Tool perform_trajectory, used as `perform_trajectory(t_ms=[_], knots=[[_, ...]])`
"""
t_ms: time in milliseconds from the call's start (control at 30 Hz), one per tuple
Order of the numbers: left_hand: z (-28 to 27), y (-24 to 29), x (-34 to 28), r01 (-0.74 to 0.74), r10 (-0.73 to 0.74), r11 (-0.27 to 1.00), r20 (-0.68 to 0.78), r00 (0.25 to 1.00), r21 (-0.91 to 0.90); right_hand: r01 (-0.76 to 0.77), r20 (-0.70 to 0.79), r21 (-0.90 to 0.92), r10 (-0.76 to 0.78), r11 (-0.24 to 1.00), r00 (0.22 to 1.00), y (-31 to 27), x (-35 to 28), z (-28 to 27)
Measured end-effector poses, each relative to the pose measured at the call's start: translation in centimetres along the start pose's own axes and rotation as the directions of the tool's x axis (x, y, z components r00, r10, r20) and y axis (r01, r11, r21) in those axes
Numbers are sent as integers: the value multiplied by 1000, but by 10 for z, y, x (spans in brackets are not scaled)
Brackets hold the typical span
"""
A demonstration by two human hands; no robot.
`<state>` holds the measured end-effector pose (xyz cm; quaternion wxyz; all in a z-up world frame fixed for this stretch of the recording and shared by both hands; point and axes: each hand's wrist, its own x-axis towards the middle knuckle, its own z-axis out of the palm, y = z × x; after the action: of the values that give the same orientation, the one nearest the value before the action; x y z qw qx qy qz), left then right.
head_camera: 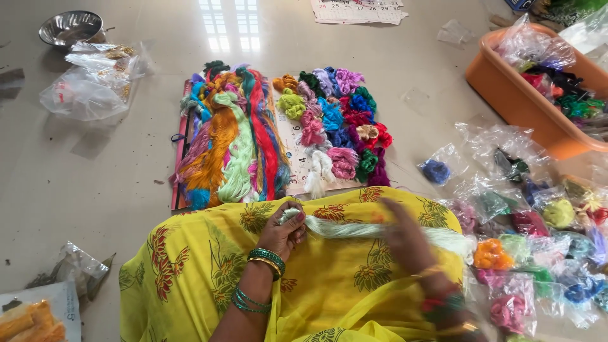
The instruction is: The person sits at a table with colorful dyed fiber hanks and works them by hand: stretching a pale green fiber strand across their lap, folding and twisting it into a bundle, then braiding an orange fiber strand and tying it off, before returning to shape another green strand. Finished fiber pieces are placed with the pile of colored fibers on the table.
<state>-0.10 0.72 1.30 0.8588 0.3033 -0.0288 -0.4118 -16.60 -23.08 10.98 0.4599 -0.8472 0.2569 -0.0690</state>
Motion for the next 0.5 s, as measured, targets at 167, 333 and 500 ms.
perform_trajectory(t_ms=[167,333,500], knots=[[8,1,-5,-15,16,1000,-26,1000,8,549,171,-15,-539,835,825,-74,7,89],[-5,-5,-4,-12,13,999,4,1000,-48,419,277,-145,-370,896,887,-73,10,90],[-7,-8,2,-66,69,996,46,997,-60,332,53,-436,-345,837,937,0,12,-2]])
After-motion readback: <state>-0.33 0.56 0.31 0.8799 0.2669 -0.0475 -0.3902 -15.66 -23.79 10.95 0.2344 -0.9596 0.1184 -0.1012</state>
